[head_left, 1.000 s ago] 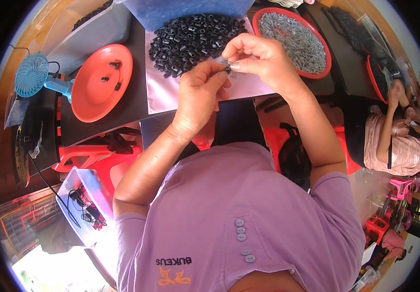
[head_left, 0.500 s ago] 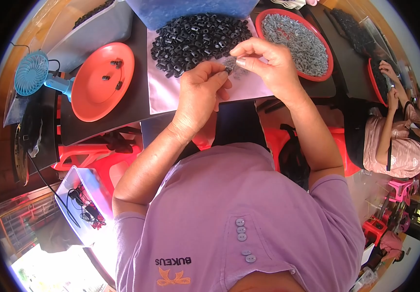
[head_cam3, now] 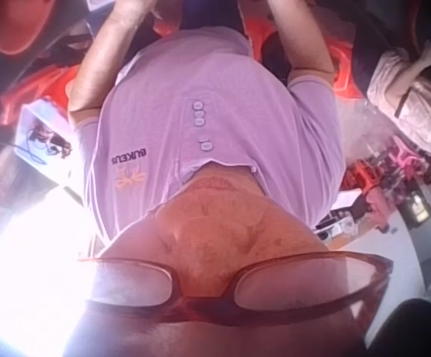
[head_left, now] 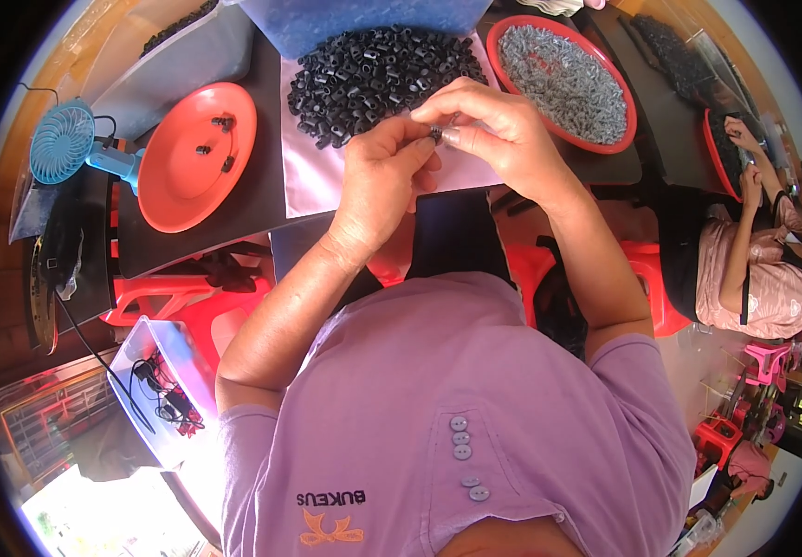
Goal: The person assembles small black plastic components by manually inserting metal rings into them.
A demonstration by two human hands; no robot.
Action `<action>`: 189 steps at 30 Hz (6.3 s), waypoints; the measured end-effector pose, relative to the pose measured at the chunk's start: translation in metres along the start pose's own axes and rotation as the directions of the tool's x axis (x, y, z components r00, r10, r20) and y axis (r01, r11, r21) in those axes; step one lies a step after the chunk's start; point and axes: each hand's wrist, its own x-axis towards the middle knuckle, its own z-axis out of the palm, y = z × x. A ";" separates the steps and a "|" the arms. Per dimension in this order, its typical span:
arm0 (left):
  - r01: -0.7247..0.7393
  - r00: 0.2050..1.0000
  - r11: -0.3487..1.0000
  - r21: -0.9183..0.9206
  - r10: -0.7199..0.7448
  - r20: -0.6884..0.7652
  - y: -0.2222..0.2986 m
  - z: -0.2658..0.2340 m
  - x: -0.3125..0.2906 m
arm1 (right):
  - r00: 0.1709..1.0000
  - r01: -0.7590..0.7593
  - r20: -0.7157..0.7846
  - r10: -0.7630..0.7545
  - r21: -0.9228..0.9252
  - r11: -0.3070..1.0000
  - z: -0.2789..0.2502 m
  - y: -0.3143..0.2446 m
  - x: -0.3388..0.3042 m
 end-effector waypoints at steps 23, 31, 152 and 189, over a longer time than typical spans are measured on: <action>0.073 0.996 0.993 -0.093 -0.068 0.052 0.003 -0.011 -0.038 | 0.902 0.269 -0.120 -0.414 -0.595 0.758 -0.002 0.029 -0.001; 0.128 0.983 0.985 -0.120 -0.110 0.144 -0.013 -0.022 -0.077 | 0.911 0.304 -0.044 -0.410 -0.600 0.740 0.041 0.013 0.007; -0.296 0.932 0.955 -0.033 0.281 -0.229 -0.019 -0.035 -0.031 | 0.982 0.188 0.065 -0.179 -0.184 0.965 0.055 -0.014 0.040; -0.391 0.857 0.913 0.115 0.407 -0.315 -0.031 -0.028 -0.026 | 0.979 0.198 0.093 -0.179 -0.266 0.944 0.054 -0.024 0.038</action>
